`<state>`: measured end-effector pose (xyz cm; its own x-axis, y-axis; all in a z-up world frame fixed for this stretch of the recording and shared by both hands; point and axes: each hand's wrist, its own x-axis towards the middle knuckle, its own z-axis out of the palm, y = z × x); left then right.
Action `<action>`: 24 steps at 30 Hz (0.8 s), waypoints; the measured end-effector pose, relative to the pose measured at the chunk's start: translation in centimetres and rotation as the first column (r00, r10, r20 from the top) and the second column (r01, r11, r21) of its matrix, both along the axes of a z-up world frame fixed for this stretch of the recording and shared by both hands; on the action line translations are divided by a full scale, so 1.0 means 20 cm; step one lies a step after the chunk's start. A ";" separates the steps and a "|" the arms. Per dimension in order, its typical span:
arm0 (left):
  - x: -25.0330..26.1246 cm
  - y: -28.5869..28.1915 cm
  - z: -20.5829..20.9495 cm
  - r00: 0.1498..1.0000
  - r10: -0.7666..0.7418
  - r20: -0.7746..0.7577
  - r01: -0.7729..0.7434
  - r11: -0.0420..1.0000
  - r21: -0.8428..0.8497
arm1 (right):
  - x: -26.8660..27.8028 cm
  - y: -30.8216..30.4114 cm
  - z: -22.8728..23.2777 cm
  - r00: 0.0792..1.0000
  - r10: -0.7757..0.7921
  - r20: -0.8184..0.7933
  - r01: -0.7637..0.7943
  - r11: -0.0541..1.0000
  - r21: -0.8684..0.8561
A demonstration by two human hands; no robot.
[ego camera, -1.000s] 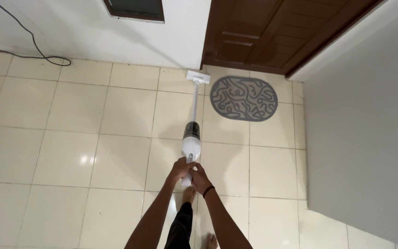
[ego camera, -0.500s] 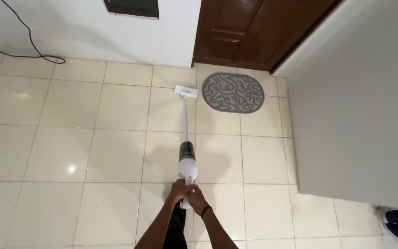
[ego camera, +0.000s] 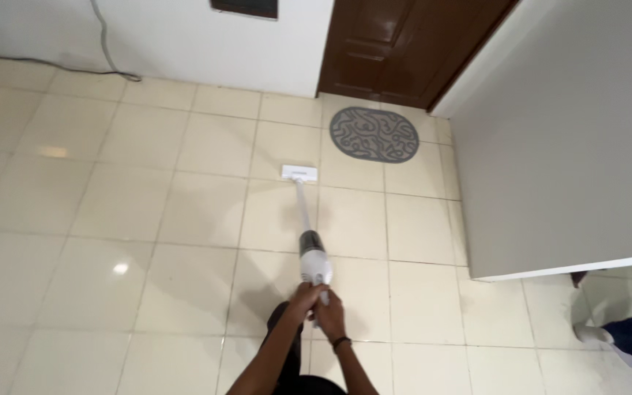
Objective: The person uses a white cordless stick vacuum cleaner to clean a tiled floor. They move the vacuum back and forth in a systematic manner, covering the area near a doorway and a patterned rug.
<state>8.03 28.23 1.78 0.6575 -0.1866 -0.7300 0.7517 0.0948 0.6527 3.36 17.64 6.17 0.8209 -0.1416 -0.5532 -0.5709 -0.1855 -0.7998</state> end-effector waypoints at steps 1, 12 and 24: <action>-0.07 -0.06 0.02 1.000 0.007 -0.028 -0.008 1.000 -0.021 | -0.05 -0.02 0.04 1.000 -0.006 -0.026 0.005 1.000 -0.030; -0.26 -0.05 0.20 0.891 0.340 -0.299 -0.422 0.864 -0.275 | -0.09 -0.04 0.13 0.865 0.474 -0.163 -0.501 0.812 -0.299; 0.22 0.11 -0.03 0.783 0.477 -0.399 -0.585 0.783 -0.212 | 0.38 0.15 -0.01 0.823 0.544 -0.163 -0.542 0.667 -0.511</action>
<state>12.47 30.47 1.16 0.4693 -0.1241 -0.8743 0.6713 0.6933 0.2620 10.90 20.70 6.02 0.8462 0.0702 -0.5282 -0.2343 -0.8413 -0.4871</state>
